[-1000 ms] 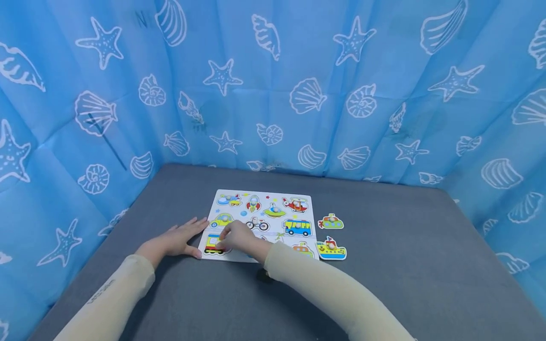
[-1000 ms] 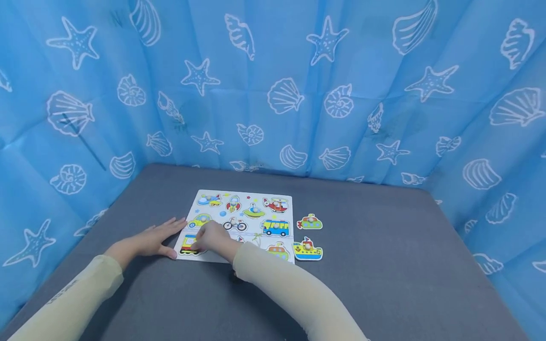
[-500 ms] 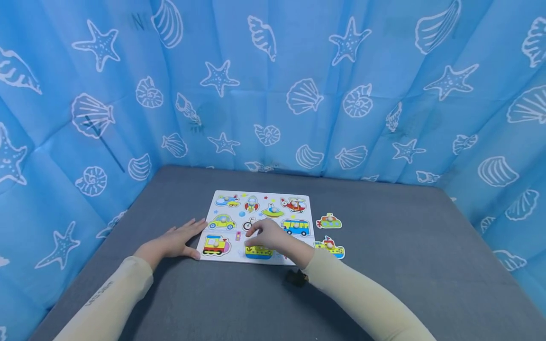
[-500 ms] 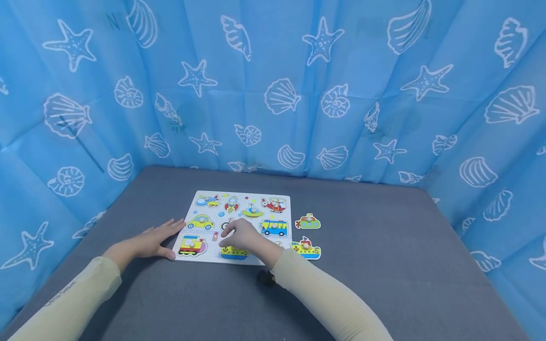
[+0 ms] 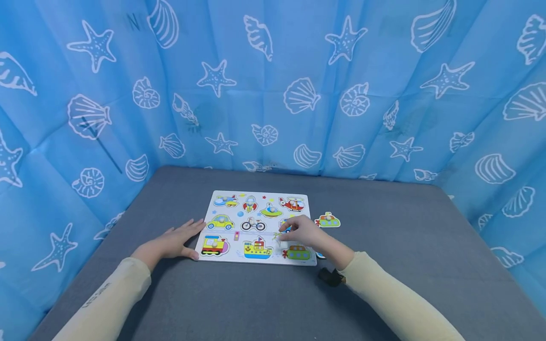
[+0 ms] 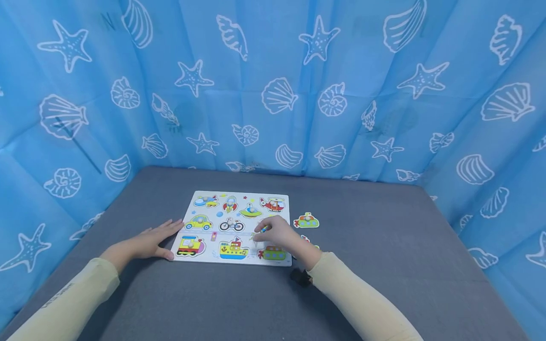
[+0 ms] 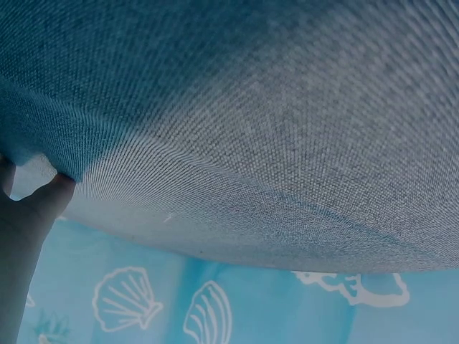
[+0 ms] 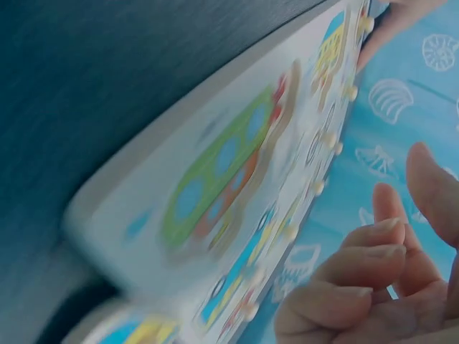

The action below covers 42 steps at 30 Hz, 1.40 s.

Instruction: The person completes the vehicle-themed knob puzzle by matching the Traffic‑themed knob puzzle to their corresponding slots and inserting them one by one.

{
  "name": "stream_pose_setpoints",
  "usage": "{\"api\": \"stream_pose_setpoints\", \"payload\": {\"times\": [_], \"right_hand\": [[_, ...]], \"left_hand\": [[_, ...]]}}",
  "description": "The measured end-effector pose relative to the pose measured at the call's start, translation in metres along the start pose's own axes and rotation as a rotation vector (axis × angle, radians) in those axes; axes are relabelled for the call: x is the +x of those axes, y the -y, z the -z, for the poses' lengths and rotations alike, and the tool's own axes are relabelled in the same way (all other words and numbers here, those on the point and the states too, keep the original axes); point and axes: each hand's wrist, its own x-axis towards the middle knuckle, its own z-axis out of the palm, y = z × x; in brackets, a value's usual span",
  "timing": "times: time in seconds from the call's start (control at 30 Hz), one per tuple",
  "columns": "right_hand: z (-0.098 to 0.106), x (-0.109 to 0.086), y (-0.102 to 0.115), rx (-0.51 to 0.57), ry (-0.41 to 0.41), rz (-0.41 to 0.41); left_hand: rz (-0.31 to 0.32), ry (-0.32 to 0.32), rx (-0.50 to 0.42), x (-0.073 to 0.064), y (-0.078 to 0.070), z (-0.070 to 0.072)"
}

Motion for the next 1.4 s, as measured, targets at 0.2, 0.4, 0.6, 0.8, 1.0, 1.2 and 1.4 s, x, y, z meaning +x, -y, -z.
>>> {"api": "stream_pose_setpoints", "payload": {"times": [0.2,0.4,0.6,0.8,1.0,1.2,1.4], "right_hand": [[0.024,-0.007,-0.017,0.028,-0.008,0.044],[0.041,-0.017,-0.034,-0.001,-0.008,0.091],[0.054,-0.023,-0.052,0.023,0.018,0.134],[0.064,-0.028,-0.064,0.018,0.035,0.149],[0.073,-0.029,-0.079,-0.021,0.067,0.188],[0.081,-0.028,-0.091,-0.053,0.099,0.209],[0.084,-0.025,-0.096,-0.083,0.132,0.155]], "left_hand": [[-0.001,-0.006,-0.004,0.0,-0.001,0.0],[0.005,-0.005,-0.006,0.001,-0.001,0.0],[0.006,-0.007,-0.003,0.001,0.0,0.0],[0.005,-0.008,-0.01,0.0,-0.001,0.0],[0.006,-0.001,-0.009,0.0,-0.001,0.0],[0.002,-0.003,-0.013,0.0,-0.001,-0.001],[0.009,-0.003,-0.009,0.0,0.0,-0.001]]}}
